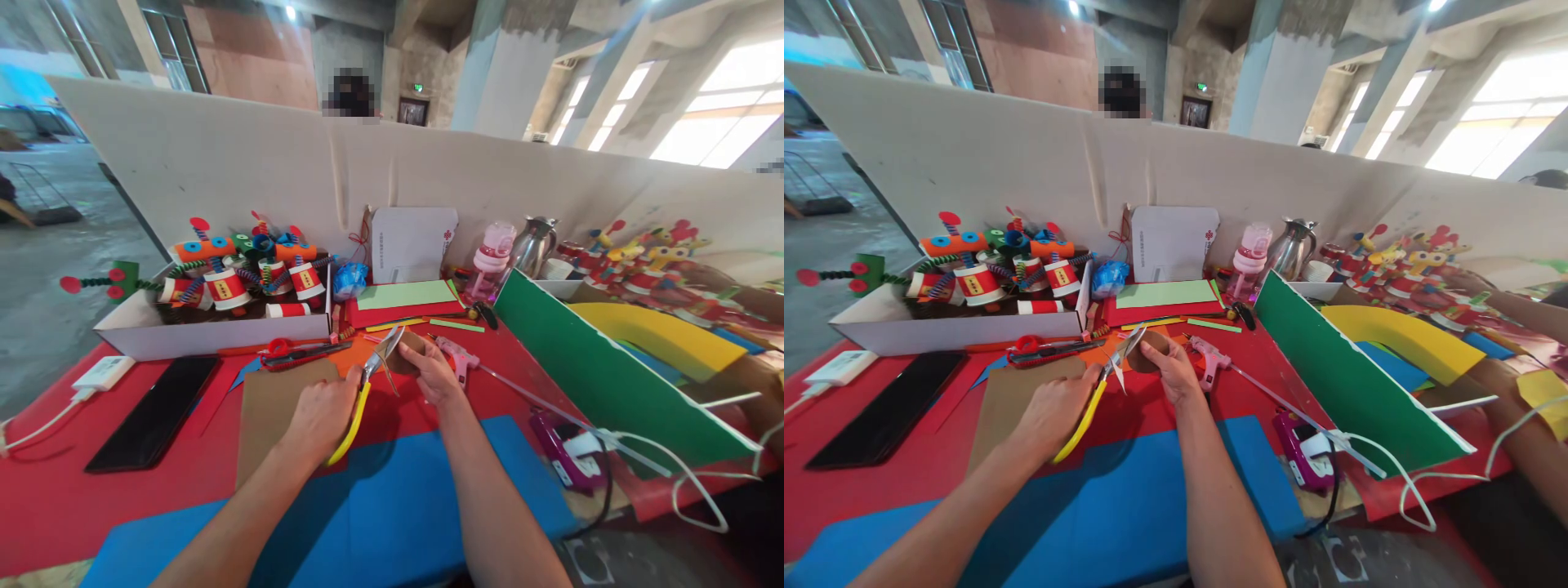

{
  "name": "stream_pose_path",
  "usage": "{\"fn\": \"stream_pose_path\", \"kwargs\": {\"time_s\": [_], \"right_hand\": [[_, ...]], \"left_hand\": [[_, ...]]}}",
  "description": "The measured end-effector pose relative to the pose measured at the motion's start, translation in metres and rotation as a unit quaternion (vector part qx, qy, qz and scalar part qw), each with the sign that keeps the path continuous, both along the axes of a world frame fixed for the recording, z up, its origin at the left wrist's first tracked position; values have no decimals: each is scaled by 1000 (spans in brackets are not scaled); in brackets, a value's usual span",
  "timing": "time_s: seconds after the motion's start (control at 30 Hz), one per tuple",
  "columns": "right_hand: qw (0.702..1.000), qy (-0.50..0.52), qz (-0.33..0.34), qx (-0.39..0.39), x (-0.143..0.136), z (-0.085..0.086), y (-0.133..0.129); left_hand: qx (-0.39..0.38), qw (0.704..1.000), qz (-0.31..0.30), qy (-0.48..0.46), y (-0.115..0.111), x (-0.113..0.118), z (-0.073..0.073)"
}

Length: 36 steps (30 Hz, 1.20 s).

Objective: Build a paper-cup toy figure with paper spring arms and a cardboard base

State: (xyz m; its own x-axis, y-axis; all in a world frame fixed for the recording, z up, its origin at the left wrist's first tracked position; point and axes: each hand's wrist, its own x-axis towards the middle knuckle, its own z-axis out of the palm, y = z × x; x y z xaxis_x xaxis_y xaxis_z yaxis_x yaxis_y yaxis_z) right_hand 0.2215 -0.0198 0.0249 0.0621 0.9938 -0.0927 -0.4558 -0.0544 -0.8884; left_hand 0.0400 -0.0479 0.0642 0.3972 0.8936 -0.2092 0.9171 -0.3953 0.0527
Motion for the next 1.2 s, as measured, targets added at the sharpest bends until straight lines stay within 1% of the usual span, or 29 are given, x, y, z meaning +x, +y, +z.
{"fn": "stream_pose_path", "kwargs": {"time_s": [0.07,0.17,0.27,0.33,0.4,0.5,0.6,0.77,0.9,1.2], "right_hand": [[1000,-5,-3,-7,1,0,1],[999,21,-48,-14,-2,-2,3],[993,66,-97,-3,-9,-5,5],[992,68,-106,10,-11,-6,6],[994,45,-101,22,-11,-6,6],[997,6,-78,30,-9,-3,4],[998,-9,-56,31,-9,-1,2],[999,-2,-36,25,-9,0,1],[999,4,-37,21,-8,-2,2],[999,9,-32,10,-8,-3,2]], "left_hand": [[-8,1000,-6,-2,-1,1,1],[-19,1000,-9,-9,-1,2,0],[-8,1000,2,-11,1,1,-3],[9,1000,4,-8,2,1,-5],[34,999,-3,-12,3,0,-7],[69,997,-18,-25,3,-1,-9],[76,996,-17,-30,4,-1,-11],[74,996,-23,-37,5,-1,-14],[64,997,-24,-36,5,-1,-15],[13,1000,2,-20,1,2,-9]]}}
